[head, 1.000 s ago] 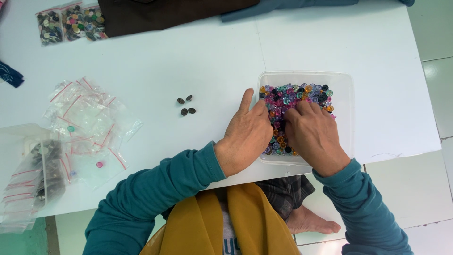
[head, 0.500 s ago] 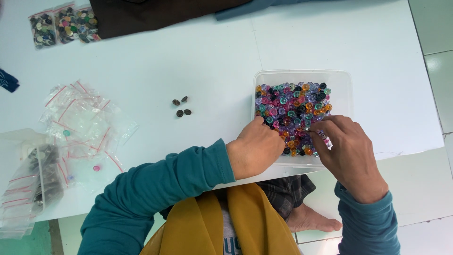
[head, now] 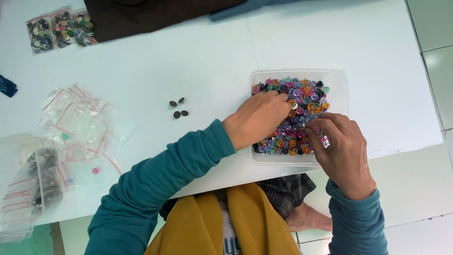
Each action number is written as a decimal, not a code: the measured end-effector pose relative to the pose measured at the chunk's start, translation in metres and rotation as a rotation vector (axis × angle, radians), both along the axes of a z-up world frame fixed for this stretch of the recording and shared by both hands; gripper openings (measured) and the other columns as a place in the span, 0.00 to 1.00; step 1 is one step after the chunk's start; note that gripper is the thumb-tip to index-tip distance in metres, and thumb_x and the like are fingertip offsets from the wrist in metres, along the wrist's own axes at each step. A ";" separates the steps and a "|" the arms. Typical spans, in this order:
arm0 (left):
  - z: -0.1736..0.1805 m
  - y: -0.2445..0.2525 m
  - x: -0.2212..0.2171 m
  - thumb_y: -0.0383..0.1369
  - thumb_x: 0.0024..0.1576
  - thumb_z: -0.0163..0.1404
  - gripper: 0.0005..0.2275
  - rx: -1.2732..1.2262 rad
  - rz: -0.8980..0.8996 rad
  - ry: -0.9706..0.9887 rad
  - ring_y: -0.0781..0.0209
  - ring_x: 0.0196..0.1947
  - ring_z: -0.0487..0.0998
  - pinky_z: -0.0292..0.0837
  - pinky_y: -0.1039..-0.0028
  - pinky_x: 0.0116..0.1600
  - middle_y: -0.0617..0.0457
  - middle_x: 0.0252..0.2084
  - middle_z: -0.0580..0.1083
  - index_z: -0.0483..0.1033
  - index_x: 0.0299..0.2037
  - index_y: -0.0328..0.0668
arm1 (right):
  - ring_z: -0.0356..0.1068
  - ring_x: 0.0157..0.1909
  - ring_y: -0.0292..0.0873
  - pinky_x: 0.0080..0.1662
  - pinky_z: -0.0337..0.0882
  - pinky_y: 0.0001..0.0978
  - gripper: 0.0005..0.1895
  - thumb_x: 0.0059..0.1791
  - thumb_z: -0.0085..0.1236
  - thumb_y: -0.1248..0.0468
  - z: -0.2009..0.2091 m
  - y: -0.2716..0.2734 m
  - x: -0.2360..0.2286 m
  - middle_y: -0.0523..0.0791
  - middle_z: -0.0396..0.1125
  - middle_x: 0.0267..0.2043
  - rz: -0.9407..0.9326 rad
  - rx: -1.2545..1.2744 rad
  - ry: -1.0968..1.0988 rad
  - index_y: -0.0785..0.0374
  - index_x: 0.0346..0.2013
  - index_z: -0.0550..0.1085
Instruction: The person picks small buttons from a plastic container and places them into small zip-lock bags. They seal each bag and set it aside, repeating the process with multiple batches of buttons.
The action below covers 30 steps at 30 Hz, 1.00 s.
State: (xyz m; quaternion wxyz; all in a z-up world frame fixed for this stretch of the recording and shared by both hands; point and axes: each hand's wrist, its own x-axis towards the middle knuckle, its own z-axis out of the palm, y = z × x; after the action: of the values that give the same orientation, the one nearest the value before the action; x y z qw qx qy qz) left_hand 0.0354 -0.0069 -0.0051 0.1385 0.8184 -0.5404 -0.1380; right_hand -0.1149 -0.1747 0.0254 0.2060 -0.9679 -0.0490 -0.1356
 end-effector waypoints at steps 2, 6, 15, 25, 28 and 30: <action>0.007 0.002 0.005 0.18 0.53 0.52 0.06 -0.071 0.044 -0.004 0.44 0.37 0.75 0.74 0.54 0.36 0.44 0.37 0.72 0.76 0.36 0.38 | 0.72 0.49 0.52 0.47 0.69 0.45 0.06 0.53 0.64 0.69 0.000 0.000 0.000 0.50 0.73 0.47 -0.008 -0.002 0.001 0.64 0.44 0.77; 0.017 0.006 0.012 0.13 0.51 0.51 0.10 -0.204 0.115 -0.026 0.48 0.31 0.71 0.68 0.57 0.27 0.47 0.30 0.69 0.70 0.27 0.39 | 0.72 0.50 0.52 0.48 0.70 0.45 0.07 0.53 0.64 0.69 -0.001 0.001 -0.001 0.50 0.72 0.48 -0.025 -0.005 0.006 0.63 0.45 0.78; -0.023 -0.014 -0.012 0.17 0.51 0.55 0.09 -0.005 0.030 -0.246 0.51 0.29 0.76 0.74 0.60 0.30 0.50 0.26 0.75 0.78 0.25 0.44 | 0.72 0.50 0.52 0.48 0.69 0.45 0.07 0.53 0.63 0.69 -0.004 -0.001 -0.002 0.49 0.72 0.48 -0.023 -0.020 0.023 0.63 0.46 0.78; 0.012 0.010 -0.016 0.14 0.54 0.44 0.09 -0.055 0.013 0.271 0.42 0.24 0.72 0.65 0.53 0.26 0.44 0.24 0.71 0.70 0.33 0.40 | 0.72 0.51 0.53 0.48 0.70 0.47 0.08 0.53 0.64 0.69 -0.004 0.000 -0.002 0.50 0.73 0.48 -0.020 -0.030 0.017 0.62 0.47 0.78; 0.017 0.022 -0.017 0.19 0.54 0.52 0.16 -0.198 0.019 0.425 0.40 0.42 0.81 0.74 0.56 0.40 0.40 0.44 0.80 0.77 0.51 0.40 | 0.72 0.49 0.53 0.46 0.69 0.46 0.08 0.52 0.64 0.69 -0.004 0.001 -0.002 0.50 0.72 0.47 -0.028 -0.051 0.022 0.62 0.47 0.78; 0.020 0.034 -0.019 0.20 0.56 0.50 0.17 -0.258 0.034 0.512 0.48 0.48 0.82 0.77 0.62 0.48 0.41 0.50 0.80 0.75 0.56 0.37 | 0.72 0.50 0.51 0.48 0.69 0.45 0.08 0.51 0.67 0.64 -0.004 0.005 -0.002 0.45 0.73 0.49 -0.105 -0.057 0.069 0.57 0.46 0.80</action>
State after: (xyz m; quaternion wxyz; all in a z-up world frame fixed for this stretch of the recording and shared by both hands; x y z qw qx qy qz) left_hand 0.0164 0.0270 0.0148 0.3759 0.7413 -0.4872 -0.2679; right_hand -0.1166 -0.1698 0.0212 0.1727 -0.9787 0.0052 -0.1112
